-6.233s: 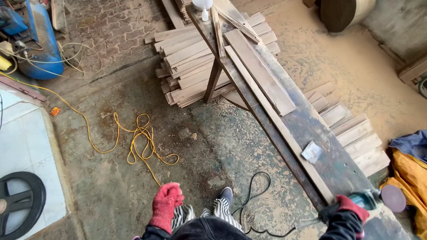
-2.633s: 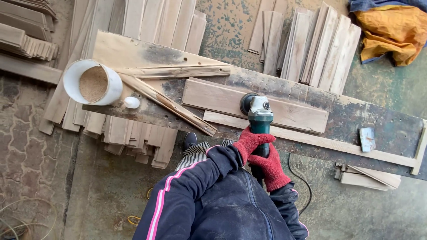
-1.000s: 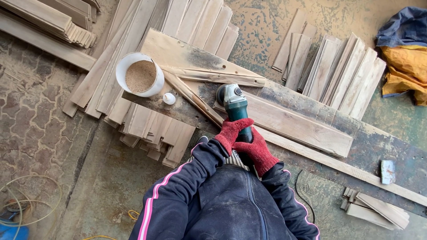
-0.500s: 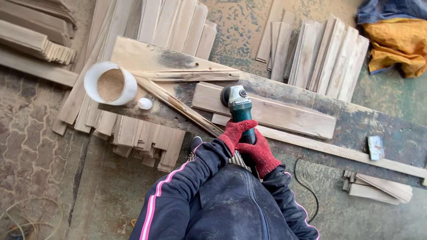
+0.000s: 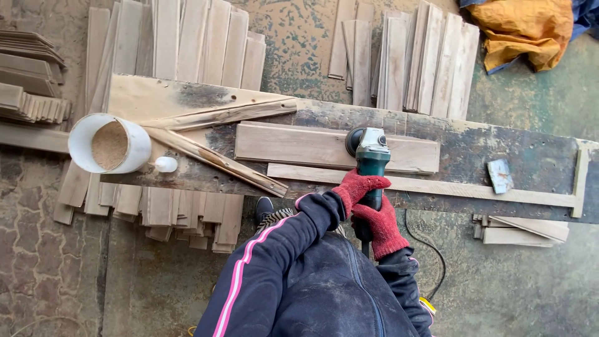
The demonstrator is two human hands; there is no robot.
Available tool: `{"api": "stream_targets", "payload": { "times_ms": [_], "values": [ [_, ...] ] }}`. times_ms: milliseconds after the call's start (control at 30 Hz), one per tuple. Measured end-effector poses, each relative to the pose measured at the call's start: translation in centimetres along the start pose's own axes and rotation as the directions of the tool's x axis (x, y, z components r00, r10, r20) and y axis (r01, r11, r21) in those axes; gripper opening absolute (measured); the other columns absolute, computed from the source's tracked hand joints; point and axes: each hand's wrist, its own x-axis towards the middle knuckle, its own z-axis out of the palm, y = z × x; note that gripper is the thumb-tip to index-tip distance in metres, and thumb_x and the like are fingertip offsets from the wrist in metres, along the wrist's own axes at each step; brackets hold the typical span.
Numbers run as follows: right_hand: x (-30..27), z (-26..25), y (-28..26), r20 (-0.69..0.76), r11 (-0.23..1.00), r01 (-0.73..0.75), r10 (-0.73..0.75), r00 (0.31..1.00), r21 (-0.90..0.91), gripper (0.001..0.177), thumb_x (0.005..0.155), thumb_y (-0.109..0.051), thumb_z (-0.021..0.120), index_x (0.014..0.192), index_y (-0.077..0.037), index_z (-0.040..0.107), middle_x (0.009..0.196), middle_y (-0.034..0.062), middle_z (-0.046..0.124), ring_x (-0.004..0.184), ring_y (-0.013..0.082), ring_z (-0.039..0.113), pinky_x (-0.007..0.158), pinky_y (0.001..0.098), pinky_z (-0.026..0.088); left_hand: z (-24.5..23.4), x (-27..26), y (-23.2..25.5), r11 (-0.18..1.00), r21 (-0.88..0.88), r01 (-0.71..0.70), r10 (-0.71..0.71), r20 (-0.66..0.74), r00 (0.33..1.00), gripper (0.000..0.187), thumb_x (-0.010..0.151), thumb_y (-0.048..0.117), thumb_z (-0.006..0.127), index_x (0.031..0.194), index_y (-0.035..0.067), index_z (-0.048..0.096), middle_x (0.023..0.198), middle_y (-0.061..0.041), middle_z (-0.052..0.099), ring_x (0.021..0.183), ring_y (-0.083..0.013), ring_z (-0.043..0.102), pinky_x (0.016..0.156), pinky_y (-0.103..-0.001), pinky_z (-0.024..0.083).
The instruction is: Sanding wooden planks using an angle grinder with a sanding disc attachment.
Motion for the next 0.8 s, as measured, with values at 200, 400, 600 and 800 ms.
{"api": "stream_targets", "payload": {
  "times_ms": [200,400,600,800],
  "values": [
    [-0.8,1.8,-0.7,0.054,0.999,0.024,-0.023,0.998,-0.03,0.056,0.058,-0.003,0.094,0.103,0.001,0.059,0.074,0.0259,0.062,0.06,0.0406,0.07,0.051,0.0538,0.061,-1.5,-2.5,1.6,1.0,-0.002,-0.03,0.03,-0.077,0.997,0.072,0.052,0.016,0.101,0.113,0.0,0.067,0.081,-0.018,0.069,0.076,-0.033,0.074,0.072,-0.047,0.063],
    [-2.5,7.5,-1.9,0.192,0.959,0.09,-0.038,0.981,-0.267,0.058,0.053,-0.007,0.097,0.1,-0.002,0.064,0.074,0.0256,0.064,0.062,0.0386,0.072,0.054,0.0512,0.062,-6.5,-7.0,5.4,0.983,-0.16,-0.092,0.062,-0.184,0.981,0.064,0.055,0.012,0.099,0.109,0.0,0.067,0.078,-0.017,0.07,0.072,-0.0316,0.075,0.069,-0.044,0.063],
    [-4.7,13.5,-3.0,0.341,0.915,0.171,-0.04,0.939,-0.365,0.058,0.053,-0.011,0.097,0.101,-0.003,0.066,0.075,0.0227,0.066,0.065,0.0349,0.072,0.059,0.0467,0.061,-12.5,-8.8,7.5,0.928,-0.326,-0.183,0.092,-0.277,0.956,0.06,0.057,0.007,0.098,0.107,-0.001,0.066,0.074,-0.021,0.07,0.066,-0.0341,0.075,0.062,-0.045,0.064],
    [-7.0,16.9,-4.1,0.421,0.773,0.273,-0.009,0.907,-0.573,0.07,0.05,-0.031,0.099,0.109,-0.009,0.069,0.091,0.019,0.069,0.09,0.0325,0.068,0.086,0.0441,0.052,-15.7,-10.2,9.1,0.944,-0.264,-0.198,0.102,-0.338,0.936,0.05,0.06,0.018,0.097,0.101,0.007,0.071,0.074,-0.017,0.073,0.067,-0.0309,0.076,0.062,-0.047,0.064]
  ]
}}
